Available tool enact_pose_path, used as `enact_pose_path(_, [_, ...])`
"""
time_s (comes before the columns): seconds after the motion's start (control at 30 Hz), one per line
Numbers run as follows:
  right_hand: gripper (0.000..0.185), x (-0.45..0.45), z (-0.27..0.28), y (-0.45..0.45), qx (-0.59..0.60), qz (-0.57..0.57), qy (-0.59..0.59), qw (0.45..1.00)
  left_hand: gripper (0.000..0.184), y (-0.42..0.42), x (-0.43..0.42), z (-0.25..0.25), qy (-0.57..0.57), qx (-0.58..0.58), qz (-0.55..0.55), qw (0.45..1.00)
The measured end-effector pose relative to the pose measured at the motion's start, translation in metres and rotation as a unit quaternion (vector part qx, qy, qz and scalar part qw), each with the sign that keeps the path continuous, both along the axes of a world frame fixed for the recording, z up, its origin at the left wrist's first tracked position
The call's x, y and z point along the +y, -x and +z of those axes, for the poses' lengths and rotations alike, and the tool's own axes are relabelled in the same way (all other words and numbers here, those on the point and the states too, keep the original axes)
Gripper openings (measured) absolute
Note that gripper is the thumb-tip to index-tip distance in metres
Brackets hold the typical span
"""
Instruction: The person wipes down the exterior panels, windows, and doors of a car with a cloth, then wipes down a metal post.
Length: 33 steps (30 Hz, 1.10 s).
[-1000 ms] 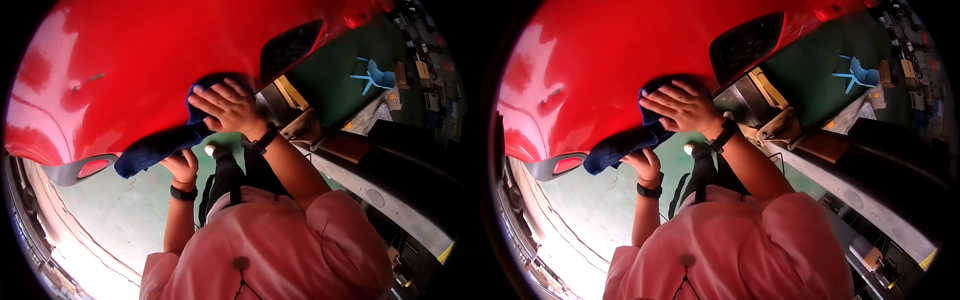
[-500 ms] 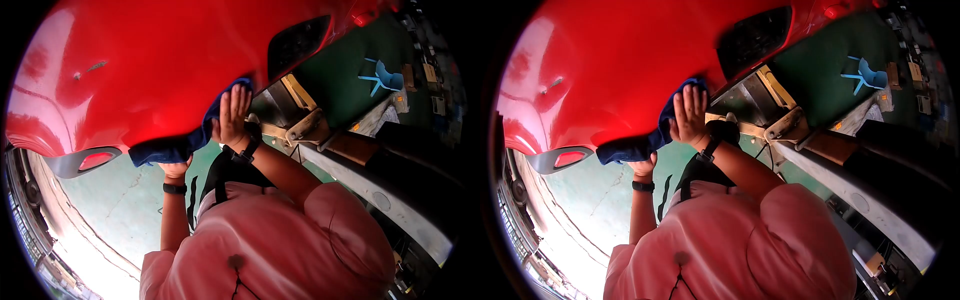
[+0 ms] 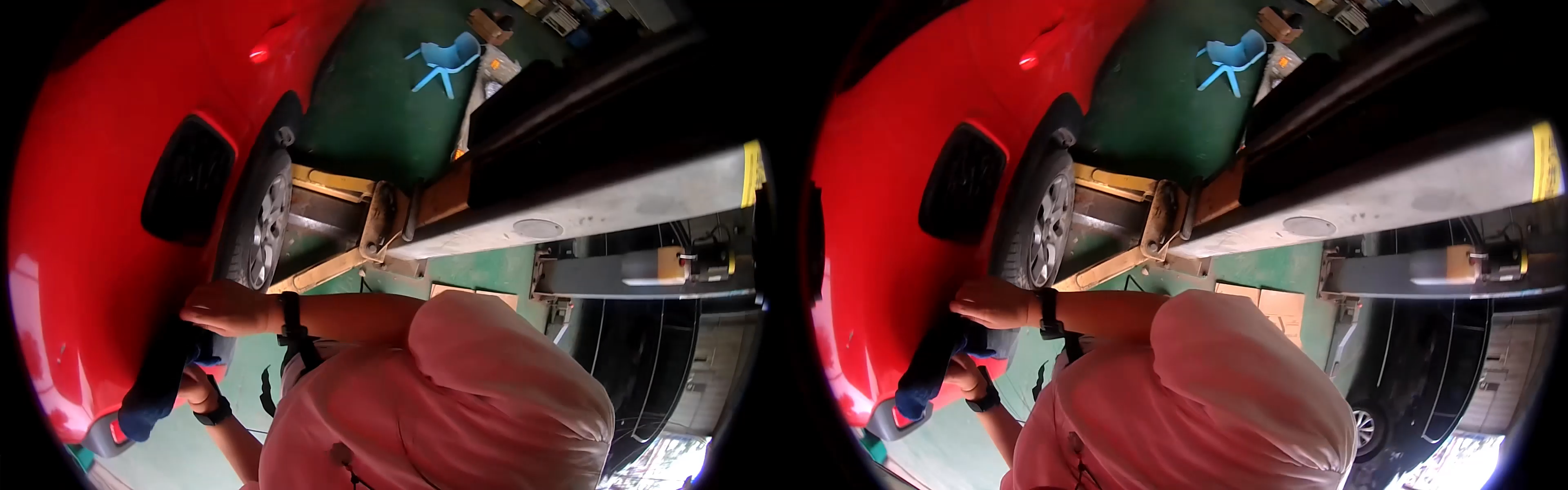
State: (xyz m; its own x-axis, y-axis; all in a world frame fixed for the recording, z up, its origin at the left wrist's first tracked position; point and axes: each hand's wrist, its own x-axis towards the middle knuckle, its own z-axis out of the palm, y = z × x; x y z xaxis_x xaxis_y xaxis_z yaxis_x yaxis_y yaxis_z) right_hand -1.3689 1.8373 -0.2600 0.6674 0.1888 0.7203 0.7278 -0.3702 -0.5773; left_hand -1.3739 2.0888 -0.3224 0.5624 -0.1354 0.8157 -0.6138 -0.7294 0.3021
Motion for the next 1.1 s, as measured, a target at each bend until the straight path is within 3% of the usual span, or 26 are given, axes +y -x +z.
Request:
enact_pose_path(0.03, [0.022, -0.031, 0.022, 0.013, -0.009, -0.037, -0.004, 0.999, 0.030, -0.005, -0.031, 0.017, -0.027, -0.043, -0.021, 0.998])
enact_pose_path(0.1, [0.025, -0.100, 0.059, 0.062, -0.020, -0.113, -0.008, 0.993, 0.035, -0.007, -0.103, 0.048, -0.164, -0.193, 0.054, 0.966])
enact_pose_path(0.13, [0.038, -0.140, 0.077, 0.093, -0.061, -0.146, 0.013, 0.987, 0.037, -0.002, -0.147, 0.066, -0.220, -0.268, 0.091, 0.934])
enact_pose_path(0.2, [0.031, -0.204, 0.106, 0.163, -0.099, -0.250, 0.051, 0.962, 0.038, 0.015, -0.228, 0.090, -0.203, -0.298, 0.016, 0.933])
enact_pose_path(0.27, [0.028, -0.250, 0.135, 0.229, -0.152, -0.401, 0.123, 0.895, 0.033, 0.035, -0.304, 0.114, -0.065, -0.208, -0.207, 0.954])
enact_pose_path(0.3, [0.028, -0.267, 0.148, 0.255, -0.198, -0.491, 0.142, 0.836, 0.031, 0.044, -0.341, 0.127, 0.005, -0.165, -0.313, 0.935])
enact_pose_path(0.33, [0.029, -0.277, 0.178, 0.288, -0.151, -0.569, 0.185, 0.787, 0.029, 0.054, -0.379, 0.143, 0.075, -0.125, -0.414, 0.899])
enact_pose_path(0.37, [0.032, -0.285, 0.202, 0.307, -0.155, -0.673, 0.215, 0.691, 0.033, 0.065, -0.413, 0.162, 0.121, -0.114, -0.456, 0.874])
enact_pose_path(0.43, [0.032, -0.332, 0.245, 0.328, -0.312, -0.645, 0.084, 0.692, 0.043, 0.099, -0.484, 0.228, 0.168, -0.161, -0.414, 0.880])
enact_pose_path(0.5, [0.027, -0.359, 0.302, 0.343, -0.417, -0.642, 0.009, 0.643, 0.053, 0.132, -0.536, 0.305, 0.206, -0.207, -0.368, 0.883])
enact_pose_path(0.53, [0.027, -0.372, 0.326, 0.346, -0.445, -0.649, 0.021, 0.617, 0.067, 0.148, -0.550, 0.341, 0.174, -0.202, -0.397, 0.878])
enact_pose_path(0.6, [0.032, -0.399, 0.366, 0.344, -0.517, -0.620, 0.054, 0.588, 0.067, 0.165, -0.581, 0.386, 0.212, -0.281, -0.405, 0.844])
enact_pose_path(0.67, [0.034, -0.432, 0.387, 0.345, -0.469, -0.674, 0.283, 0.495, 0.067, 0.181, -0.606, 0.402, 0.167, -0.269, -0.388, 0.866])
enact_pose_path(0.73, [0.051, -0.461, 0.366, 0.339, -0.323, -0.695, 0.338, 0.547, 0.069, 0.191, -0.624, 0.391, 0.112, -0.250, -0.429, 0.861])
enact_pose_path(0.8, [0.057, -0.467, 0.328, 0.342, -0.265, -0.720, 0.378, 0.518, 0.063, 0.202, -0.633, 0.354, 0.087, -0.168, -0.483, 0.855])
enact_pose_path(0.83, [0.059, -0.466, 0.303, 0.345, -0.239, -0.722, 0.368, 0.534, 0.059, 0.204, -0.632, 0.332, 0.035, -0.150, -0.460, 0.874])
enact_pose_path(0.93, [0.059, -0.463, 0.188, 0.357, -0.152, -0.737, 0.325, 0.573, 0.048, 0.214, -0.625, 0.238, -0.081, -0.115, -0.435, 0.889])
enact_pose_path(1.0, [0.056, -0.466, 0.105, 0.365, -0.175, -0.724, 0.342, 0.572, 0.043, 0.216, -0.622, 0.159, -0.085, -0.133, -0.462, 0.873])
enact_pose_path(1.03, [0.053, -0.471, 0.065, 0.371, -0.126, -0.701, 0.359, 0.603, 0.041, 0.213, -0.618, 0.120, -0.107, -0.136, -0.479, 0.861])
enact_pose_path(1.07, [0.050, -0.462, 0.043, 0.379, -0.074, -0.670, 0.380, 0.633, 0.044, 0.216, -0.610, 0.100, -0.136, -0.106, -0.486, 0.857])
enact_pose_path(1.1, [0.051, -0.462, 0.031, 0.383, -0.059, -0.663, 0.381, 0.642, 0.033, 0.216, -0.601, 0.085, -0.139, -0.105, -0.481, 0.859])
